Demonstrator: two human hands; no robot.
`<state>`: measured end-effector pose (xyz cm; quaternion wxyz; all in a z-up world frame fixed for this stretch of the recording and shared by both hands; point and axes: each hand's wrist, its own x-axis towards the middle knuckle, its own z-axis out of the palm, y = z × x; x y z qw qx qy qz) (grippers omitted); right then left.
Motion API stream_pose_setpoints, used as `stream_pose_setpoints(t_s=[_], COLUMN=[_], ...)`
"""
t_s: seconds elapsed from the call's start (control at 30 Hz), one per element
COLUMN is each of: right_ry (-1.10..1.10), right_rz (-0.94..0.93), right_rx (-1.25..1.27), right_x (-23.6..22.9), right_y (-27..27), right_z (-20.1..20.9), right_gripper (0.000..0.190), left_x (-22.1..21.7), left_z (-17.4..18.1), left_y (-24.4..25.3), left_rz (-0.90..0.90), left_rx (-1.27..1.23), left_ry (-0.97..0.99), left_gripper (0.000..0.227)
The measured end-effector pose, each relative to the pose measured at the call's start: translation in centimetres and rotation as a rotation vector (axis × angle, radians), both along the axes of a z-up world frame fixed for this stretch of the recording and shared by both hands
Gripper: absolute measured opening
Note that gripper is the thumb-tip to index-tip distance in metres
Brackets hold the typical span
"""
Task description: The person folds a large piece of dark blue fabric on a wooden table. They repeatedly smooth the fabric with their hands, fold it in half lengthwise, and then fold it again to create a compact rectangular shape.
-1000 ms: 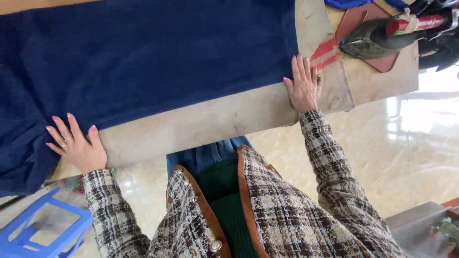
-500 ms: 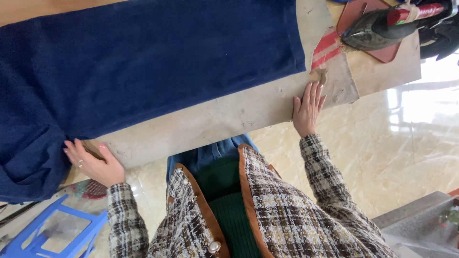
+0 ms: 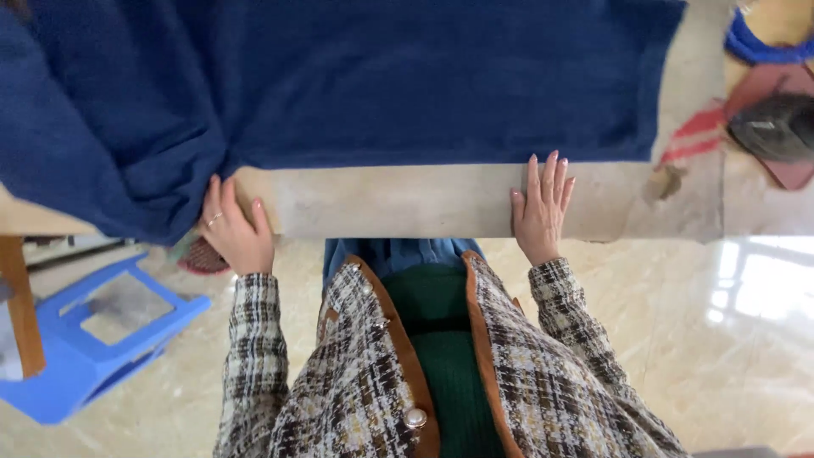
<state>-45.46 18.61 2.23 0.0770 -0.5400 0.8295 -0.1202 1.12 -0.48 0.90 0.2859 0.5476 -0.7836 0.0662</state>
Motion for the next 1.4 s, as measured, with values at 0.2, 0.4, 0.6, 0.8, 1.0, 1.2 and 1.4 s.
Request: stream_pose_setpoints(t_s=[0.2,0.4,0.6,0.8,1.0,1.2,1.4], right_ry=[0.016,0.011,-0.003,-0.048,-0.032,-0.034,-0.029], right_rz=[0.126,0.126,0.092,0.047,0.028,0.021,-0.007], right_rx=[-0.003,0.003,0.033,0.077,0.117,0.139,0.106], right_x=[-0.2,-0.2,-0.3,-0.1,-0.1,-0.3,-0.3], right_y=[-2.0,-2.2,-2.3,-2.1,-2.0,-1.8,-1.8], right_z=[-0.4,0.1,0.4,0.8,0.7,0.3,-0.2], right_gripper=[0.06,0.059,0.059,0.058,0.06,0.061,0.059], left_x=[1.4,3.3,5.2,8.2,6.8,4.2,0.2], left_z=[1.3,0.3,-4.1,-7.0,-3.5,-2.1,-4.2], left_y=[-2.0,-6.1,-10.2,-9.8,-8.8,-7.9,-6.1], left_rz=[0.027,-0.04,-0.121,-0.277,-0.354,-0.175,0.188], left_rx=[-0.169,-0.11,-0.303,-0.232,-0.182,0.08,0.149], left_ry=[-0.212,-0.344,-0.434,-0.501,-0.479,-0.14,0.054], left_gripper=[0.048,0.037,0.014,0.025,0.012,0.01,0.024])
